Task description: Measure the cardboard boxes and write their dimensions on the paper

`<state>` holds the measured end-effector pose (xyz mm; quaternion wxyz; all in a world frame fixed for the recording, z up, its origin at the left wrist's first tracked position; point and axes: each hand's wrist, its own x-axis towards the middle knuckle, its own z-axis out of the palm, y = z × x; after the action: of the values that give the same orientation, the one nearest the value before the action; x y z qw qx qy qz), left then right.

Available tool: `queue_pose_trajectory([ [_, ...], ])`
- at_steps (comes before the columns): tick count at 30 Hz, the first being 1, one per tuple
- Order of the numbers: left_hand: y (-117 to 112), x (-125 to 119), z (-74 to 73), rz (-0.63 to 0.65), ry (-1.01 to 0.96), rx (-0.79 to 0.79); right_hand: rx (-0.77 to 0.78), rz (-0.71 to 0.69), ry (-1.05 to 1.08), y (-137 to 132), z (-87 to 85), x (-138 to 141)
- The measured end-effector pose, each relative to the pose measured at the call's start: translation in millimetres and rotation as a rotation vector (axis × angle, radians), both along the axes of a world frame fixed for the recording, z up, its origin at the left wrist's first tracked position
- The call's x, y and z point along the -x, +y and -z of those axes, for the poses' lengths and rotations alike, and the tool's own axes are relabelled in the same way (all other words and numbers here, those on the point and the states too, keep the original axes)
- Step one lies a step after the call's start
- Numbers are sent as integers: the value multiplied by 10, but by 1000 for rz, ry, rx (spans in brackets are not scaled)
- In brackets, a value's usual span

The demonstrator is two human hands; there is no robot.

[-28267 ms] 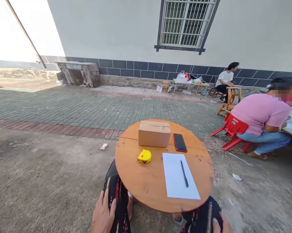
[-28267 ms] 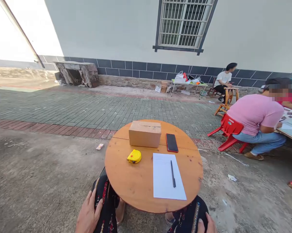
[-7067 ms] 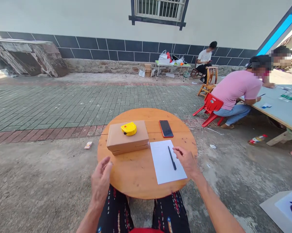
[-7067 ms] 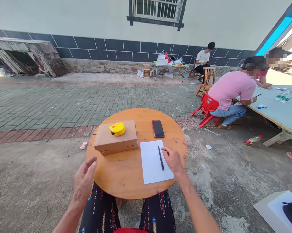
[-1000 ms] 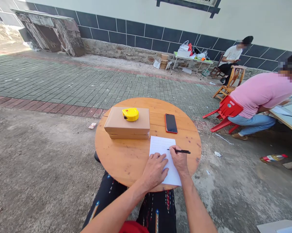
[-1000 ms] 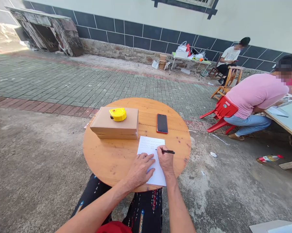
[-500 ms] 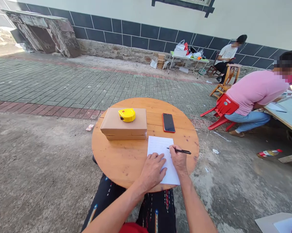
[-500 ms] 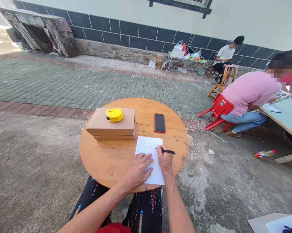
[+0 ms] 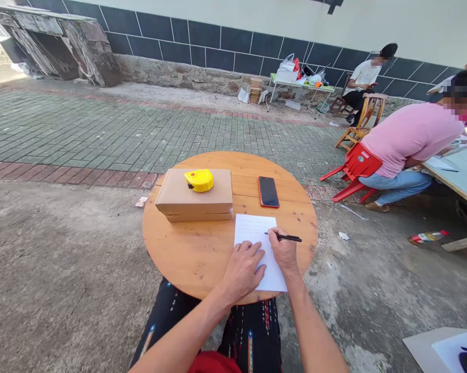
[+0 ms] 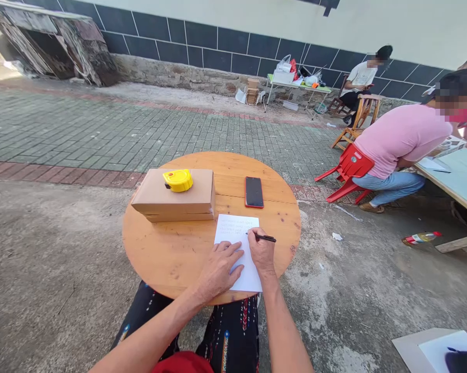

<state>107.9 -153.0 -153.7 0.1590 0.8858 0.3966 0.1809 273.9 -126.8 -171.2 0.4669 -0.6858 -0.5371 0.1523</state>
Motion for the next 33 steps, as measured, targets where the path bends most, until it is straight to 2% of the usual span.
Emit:
queue_pose_trajectory([
  [21,2,11,-18,4,-12,7,29,-13,20,7,-4,11],
  [33,4,9,-1,3,-11,-3,10,110,60,-41,-20,-8],
])
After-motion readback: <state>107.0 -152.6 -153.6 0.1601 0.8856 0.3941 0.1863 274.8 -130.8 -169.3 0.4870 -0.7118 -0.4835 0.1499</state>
